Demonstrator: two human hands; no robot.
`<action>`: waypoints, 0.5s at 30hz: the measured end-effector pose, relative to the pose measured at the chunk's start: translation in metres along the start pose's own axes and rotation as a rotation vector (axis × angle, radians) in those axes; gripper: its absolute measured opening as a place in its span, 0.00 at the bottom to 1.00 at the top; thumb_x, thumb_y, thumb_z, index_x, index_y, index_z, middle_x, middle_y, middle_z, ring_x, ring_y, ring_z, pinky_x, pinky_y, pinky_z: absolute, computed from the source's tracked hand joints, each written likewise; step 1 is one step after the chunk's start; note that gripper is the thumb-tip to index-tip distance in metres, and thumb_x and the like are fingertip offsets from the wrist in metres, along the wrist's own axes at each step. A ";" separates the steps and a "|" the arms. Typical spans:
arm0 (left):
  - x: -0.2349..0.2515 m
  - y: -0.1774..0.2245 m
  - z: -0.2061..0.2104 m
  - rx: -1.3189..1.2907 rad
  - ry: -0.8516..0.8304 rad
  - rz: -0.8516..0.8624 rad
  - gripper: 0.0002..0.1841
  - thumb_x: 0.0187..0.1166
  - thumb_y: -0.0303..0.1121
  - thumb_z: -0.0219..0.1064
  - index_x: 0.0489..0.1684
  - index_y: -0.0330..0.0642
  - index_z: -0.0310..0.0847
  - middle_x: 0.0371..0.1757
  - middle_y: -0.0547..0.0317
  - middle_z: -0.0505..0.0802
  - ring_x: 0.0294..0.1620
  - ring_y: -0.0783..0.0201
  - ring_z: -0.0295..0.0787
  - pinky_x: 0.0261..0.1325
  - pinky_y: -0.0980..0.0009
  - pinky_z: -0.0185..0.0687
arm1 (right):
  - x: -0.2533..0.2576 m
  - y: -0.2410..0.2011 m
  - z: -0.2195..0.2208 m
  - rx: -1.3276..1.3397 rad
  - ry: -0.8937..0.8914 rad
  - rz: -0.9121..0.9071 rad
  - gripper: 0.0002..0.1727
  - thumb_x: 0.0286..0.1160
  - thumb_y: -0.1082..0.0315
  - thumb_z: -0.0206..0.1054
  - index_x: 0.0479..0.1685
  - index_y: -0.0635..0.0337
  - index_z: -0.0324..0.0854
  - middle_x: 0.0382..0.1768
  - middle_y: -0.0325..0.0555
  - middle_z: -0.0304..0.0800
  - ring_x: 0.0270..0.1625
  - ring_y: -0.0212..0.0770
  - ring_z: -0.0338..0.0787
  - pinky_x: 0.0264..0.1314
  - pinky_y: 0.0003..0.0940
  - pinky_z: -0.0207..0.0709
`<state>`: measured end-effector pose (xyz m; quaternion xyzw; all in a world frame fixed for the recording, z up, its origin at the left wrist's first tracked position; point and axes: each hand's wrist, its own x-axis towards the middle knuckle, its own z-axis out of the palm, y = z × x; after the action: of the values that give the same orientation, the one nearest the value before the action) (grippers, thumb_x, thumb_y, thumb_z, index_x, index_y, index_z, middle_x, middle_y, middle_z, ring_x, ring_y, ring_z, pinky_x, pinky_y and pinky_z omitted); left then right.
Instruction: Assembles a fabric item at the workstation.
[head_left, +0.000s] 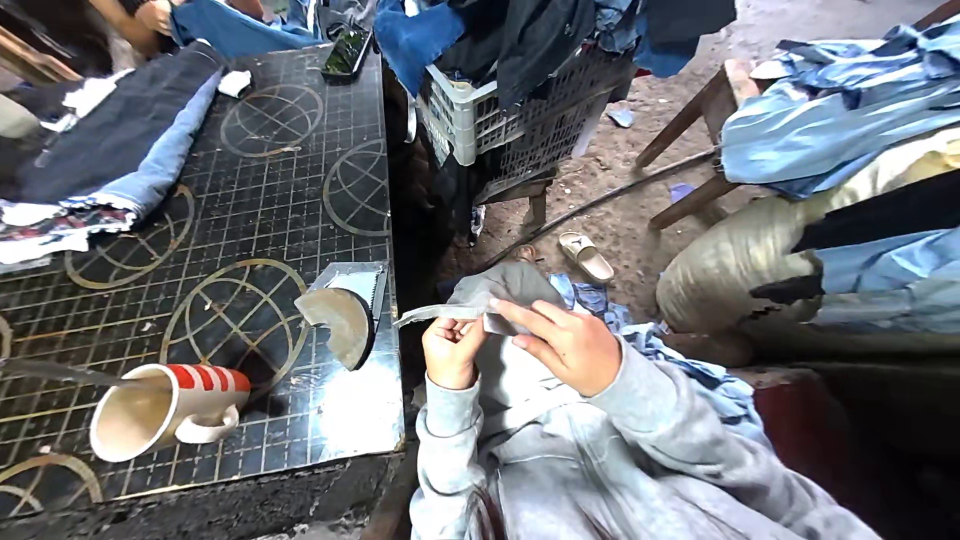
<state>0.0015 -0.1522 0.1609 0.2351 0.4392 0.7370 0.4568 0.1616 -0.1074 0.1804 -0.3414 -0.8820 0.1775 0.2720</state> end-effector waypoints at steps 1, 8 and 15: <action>-0.001 0.000 0.001 0.006 0.002 0.006 0.13 0.59 0.13 0.68 0.27 0.44 0.90 0.27 0.67 0.97 0.27 0.77 0.93 0.36 0.78 0.90 | -0.001 0.000 0.001 -0.015 0.026 -0.010 0.28 0.91 0.44 0.45 0.74 0.43 0.85 0.29 0.50 0.85 0.19 0.47 0.83 0.15 0.42 0.75; -0.003 0.002 0.005 0.076 0.035 -0.059 0.12 0.61 0.12 0.64 0.25 0.42 0.86 0.23 0.66 0.95 0.24 0.76 0.92 0.34 0.79 0.89 | -0.003 0.008 0.002 0.214 0.081 0.154 0.27 0.92 0.47 0.48 0.73 0.48 0.86 0.39 0.54 0.92 0.31 0.46 0.89 0.31 0.43 0.83; -0.002 0.007 0.006 0.100 0.049 -0.124 0.12 0.64 0.12 0.62 0.24 0.41 0.84 0.23 0.65 0.95 0.21 0.77 0.90 0.26 0.82 0.85 | -0.008 0.004 0.000 0.117 0.074 0.107 0.28 0.91 0.45 0.47 0.73 0.47 0.85 0.33 0.52 0.88 0.24 0.44 0.84 0.21 0.40 0.77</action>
<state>0.0039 -0.1528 0.1705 0.2120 0.5001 0.6899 0.4784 0.1686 -0.1106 0.1758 -0.3779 -0.8400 0.2302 0.3138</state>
